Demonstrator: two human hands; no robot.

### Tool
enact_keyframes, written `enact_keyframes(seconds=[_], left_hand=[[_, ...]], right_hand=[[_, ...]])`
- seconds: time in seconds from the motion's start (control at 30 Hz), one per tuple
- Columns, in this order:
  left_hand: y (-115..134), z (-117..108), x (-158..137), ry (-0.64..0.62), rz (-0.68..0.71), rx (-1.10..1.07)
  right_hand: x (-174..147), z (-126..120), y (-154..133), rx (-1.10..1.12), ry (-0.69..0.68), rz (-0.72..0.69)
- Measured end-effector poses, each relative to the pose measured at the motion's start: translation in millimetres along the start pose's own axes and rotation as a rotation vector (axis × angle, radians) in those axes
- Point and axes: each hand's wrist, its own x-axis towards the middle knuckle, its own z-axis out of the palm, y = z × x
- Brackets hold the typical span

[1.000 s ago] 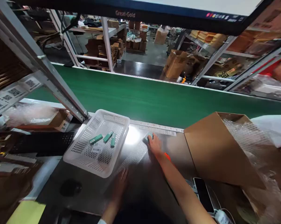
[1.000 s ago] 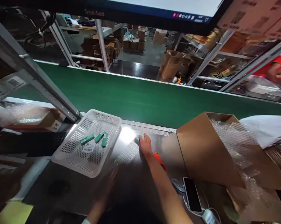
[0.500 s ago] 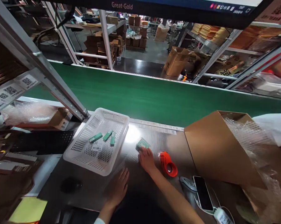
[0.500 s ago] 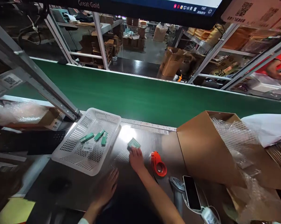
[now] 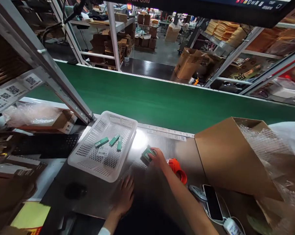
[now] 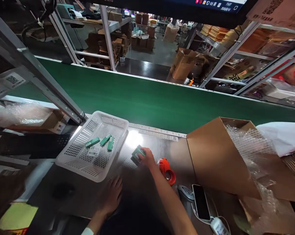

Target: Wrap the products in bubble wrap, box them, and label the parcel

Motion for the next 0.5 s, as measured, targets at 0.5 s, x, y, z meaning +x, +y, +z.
enact_keyframes(seconds=[0.5], left_hand=[[4.6,2.8,7.7,0.149,0.101,0.104]], right_hand=[[-16.3,12.3,-32.2,-0.507,-0.089,-0.029]])
